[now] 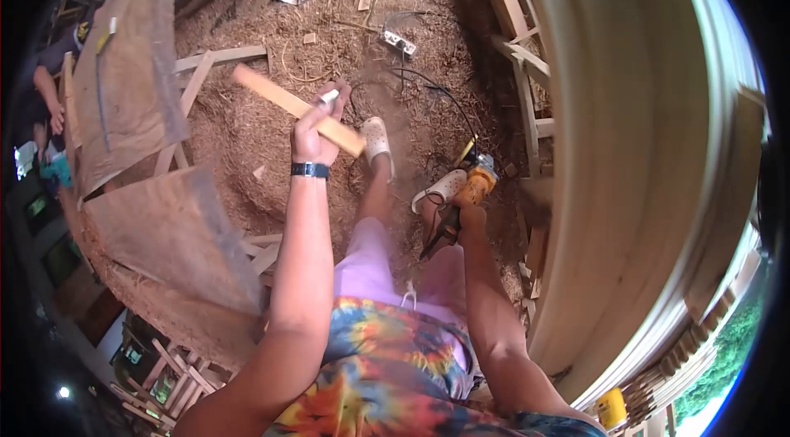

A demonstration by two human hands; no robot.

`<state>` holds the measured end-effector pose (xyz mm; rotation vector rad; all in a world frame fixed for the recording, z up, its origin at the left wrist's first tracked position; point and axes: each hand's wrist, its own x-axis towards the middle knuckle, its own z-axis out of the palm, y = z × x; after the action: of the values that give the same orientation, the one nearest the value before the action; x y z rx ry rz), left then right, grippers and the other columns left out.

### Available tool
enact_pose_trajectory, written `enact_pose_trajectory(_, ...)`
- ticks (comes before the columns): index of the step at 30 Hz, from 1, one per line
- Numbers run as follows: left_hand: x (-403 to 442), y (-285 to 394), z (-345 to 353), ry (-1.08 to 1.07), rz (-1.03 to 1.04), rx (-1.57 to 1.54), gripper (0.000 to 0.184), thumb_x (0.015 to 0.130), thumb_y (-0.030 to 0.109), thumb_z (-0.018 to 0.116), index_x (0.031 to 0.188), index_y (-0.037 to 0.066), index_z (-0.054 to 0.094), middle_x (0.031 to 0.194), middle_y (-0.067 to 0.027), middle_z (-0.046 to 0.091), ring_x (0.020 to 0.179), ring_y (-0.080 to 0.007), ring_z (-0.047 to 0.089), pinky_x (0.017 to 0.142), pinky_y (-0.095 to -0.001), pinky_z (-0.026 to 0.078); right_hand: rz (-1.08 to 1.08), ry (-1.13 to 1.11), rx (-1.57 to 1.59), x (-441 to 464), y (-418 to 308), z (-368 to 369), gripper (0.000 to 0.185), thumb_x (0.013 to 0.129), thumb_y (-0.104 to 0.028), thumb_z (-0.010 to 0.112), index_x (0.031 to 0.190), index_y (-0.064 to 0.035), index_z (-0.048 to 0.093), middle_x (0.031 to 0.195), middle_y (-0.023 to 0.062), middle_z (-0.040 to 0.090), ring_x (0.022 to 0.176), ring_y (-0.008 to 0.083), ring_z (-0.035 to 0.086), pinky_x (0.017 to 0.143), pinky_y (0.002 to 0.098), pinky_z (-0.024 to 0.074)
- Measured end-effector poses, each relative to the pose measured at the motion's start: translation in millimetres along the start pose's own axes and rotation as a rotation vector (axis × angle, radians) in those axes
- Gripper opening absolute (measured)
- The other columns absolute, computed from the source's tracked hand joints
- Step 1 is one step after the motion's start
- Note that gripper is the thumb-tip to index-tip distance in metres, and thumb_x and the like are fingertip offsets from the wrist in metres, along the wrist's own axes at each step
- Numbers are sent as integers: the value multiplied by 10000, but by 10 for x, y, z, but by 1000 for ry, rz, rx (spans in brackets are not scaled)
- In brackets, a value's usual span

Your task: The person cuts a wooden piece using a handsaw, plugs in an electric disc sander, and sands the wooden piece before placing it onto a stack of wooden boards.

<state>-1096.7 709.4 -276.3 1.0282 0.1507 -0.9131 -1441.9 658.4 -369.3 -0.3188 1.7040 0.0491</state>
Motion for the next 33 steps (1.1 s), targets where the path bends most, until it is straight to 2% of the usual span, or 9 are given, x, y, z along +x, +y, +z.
enact_pose_trajectory(2, 342, -162, -190, 167, -27, -187, 281, 967, 136, 569, 1197, -25, 561, 1236, -225, 620, 1010, -186, 673, 788, -222, 589, -47, 108, 112, 379, 99, 143, 212, 789, -114, 768, 876, 21, 629, 718, 85, 631, 554, 221, 628, 508, 361, 531)
enact_pose_trajectory(3, 516, -240, -312, 176, -31, -195, 281, 967, 136, 569, 1197, -25, 561, 1236, -225, 620, 1010, -186, 673, 788, -222, 589, -45, 115, 102, 468, 50, 221, 212, 789, -114, 768, 876, 21, 629, 718, 85, 631, 554, 221, 628, 508, 361, 531)
enact_pose_trajectory(5, 861, -385, -553, 172, 39, -157, 249, 1012, 258, 577, 1096, 25, 573, 1030, -179, 674, 689, -107, 627, 535, -208, 519, 129, 199, 277, 568, -58, 392, 224, 768, -79, 789, 883, 24, 627, 744, 80, 636, 588, 225, 640, 521, 378, 531)
enact_pose_trajectory(9, 1490, -579, -850, 449, -128, 185, 262, 992, 343, 622, 1005, 87, 573, 769, -83, 649, 530, -100, 491, 471, -227, 436, -27, 427, 299, 1020, 121, 573, 251, 715, -42, 824, 873, 8, 635, 748, 58, 627, 570, 207, 607, 520, 352, 502)
enact_pose_trajectory(13, 2144, -817, -1314, 492, -123, 701, 414, 995, 405, 613, 1176, 33, 630, 745, -41, 632, 603, -113, 619, 506, -252, 485, -97, 367, 148, 1207, 96, 409, 281, 725, -39, 817, 922, -2, 620, 754, 49, 621, 569, 173, 597, 516, 330, 485)
enact_pose_trajectory(17, 2879, -1255, -1804, 192, -287, 1083, 632, 892, -43, 624, 1485, 95, 457, 869, -77, 665, 636, -115, 637, 535, -271, 516, -237, 250, 251, 1328, 164, 272, 275, 748, -37, 792, 934, -21, 590, 726, 37, 608, 564, 159, 597, 511, 302, 493)
enact_pose_trajectory(24, 3621, -1956, -1673, 142, -224, 1281, 305, 858, 268, 780, 1065, 51, 728, 806, -31, 733, 671, -90, 657, 594, -272, 520, -329, 232, 48, 1422, 283, 190, 249, 779, -49, 769, 947, -20, 587, 728, 42, 618, 548, 153, 597, 503, 293, 491)
enact_pose_trajectory(28, 3884, -2243, -1350, -64, 160, 1577, 317, 873, 356, 732, 1030, 81, 750, 854, -130, 730, 771, -240, 690, 720, -394, 521, -253, 206, 108, 1419, 246, 246, 258, 782, -58, 776, 953, -16, 588, 736, 44, 627, 551, 156, 599, 511, 286, 497)
enact_pose_trajectory(33, 4197, -2389, -677, -210, 101, 1875, 397, 886, 452, 707, 1092, 116, 751, 975, -146, 740, 884, -277, 708, 814, -400, 551, -133, 182, 163, 1530, 178, 254, 270, 788, -67, 779, 969, -16, 585, 743, 46, 632, 570, 153, 611, 524, 276, 509)
